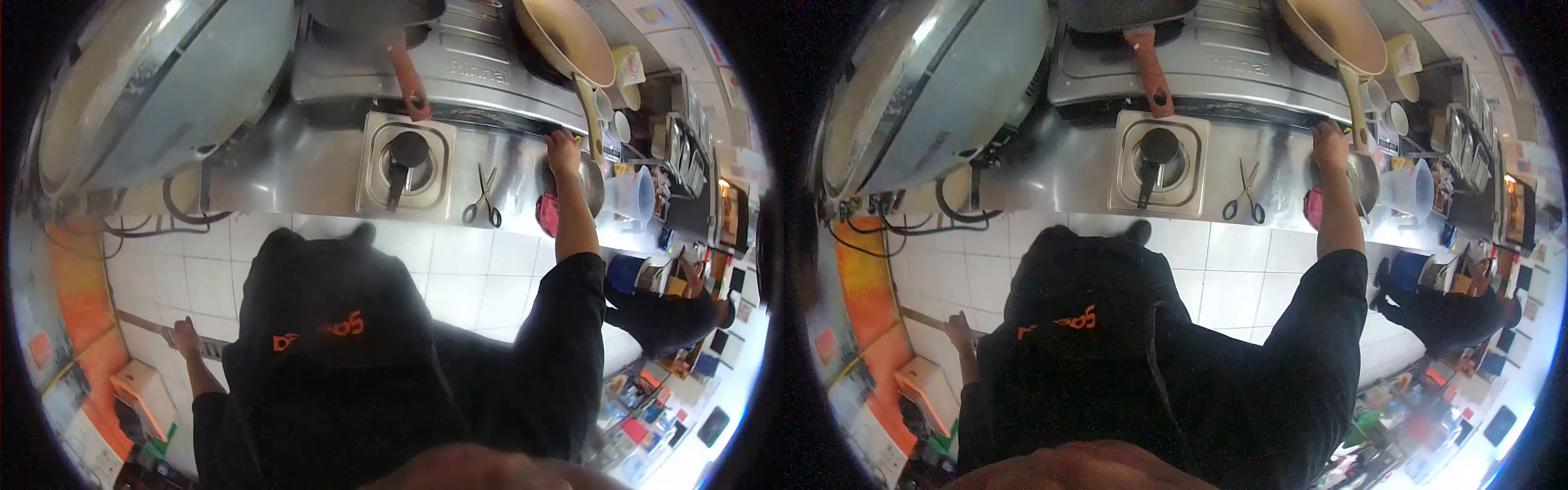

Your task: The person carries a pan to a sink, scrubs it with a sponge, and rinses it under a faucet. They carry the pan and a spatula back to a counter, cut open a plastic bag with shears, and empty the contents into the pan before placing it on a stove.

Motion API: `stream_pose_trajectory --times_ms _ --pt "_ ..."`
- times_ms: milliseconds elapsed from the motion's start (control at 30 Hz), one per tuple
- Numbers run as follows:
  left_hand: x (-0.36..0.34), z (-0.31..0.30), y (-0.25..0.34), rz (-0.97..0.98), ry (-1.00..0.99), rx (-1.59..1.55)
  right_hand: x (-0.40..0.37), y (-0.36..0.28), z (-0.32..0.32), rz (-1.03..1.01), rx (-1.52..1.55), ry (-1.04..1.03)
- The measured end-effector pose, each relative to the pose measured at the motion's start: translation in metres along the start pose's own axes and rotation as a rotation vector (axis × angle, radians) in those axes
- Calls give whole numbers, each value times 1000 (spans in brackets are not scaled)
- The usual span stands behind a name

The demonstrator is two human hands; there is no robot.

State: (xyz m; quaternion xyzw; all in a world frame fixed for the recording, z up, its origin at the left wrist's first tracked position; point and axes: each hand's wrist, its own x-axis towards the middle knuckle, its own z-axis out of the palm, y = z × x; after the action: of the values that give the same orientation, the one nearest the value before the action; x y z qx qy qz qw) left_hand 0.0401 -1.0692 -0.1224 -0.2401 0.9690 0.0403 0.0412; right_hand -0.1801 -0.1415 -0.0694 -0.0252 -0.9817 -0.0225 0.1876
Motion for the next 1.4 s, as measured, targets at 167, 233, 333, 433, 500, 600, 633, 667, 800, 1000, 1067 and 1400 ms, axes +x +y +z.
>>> stream_pose_trajectory --times_ms 167,233,333,433,500,600,633,667,800,1000,1067,1400 --pt "-12 12 -6 -21 -22 -54 7 11 -6 -159 -200 -271" --pt "-17 16 -8 -94 -76 -95 11 16 -6 -366 -238 -309" --pt "-26 14 -7 -65 -100 -183 15 13 -8 -549 -328 -231" --pt "-31 7 13 -198 -132 -172 16 13 -8 -494 -404 -349" --pt "-32 13 9 -100 -94 -169 17 3 -13 -381 -399 -367" --pt "-35 18 5 30 -69 -143 7 -30 -28 -144 -291 -222" --pt "-37 18 5 25 -77 -143 5 -39 -32 -17 -182 -56" --pt "-39 15 9 -26 -107 -150 -1 -38 -28 -20 -184 -65" --pt "-48 19 10 -103 -141 -167 -25 10 -17 898 732 315" --pt "-56 54 -34 -138 -241 -239 2 -1 -136 816 1862 -90" --pt "-48 57 -29 -13 -298 -93 6 12 -136 804 1646 -216" --pt "31 98 -22 528 -240 -168 -39 -39 -144 1102 1231 431"
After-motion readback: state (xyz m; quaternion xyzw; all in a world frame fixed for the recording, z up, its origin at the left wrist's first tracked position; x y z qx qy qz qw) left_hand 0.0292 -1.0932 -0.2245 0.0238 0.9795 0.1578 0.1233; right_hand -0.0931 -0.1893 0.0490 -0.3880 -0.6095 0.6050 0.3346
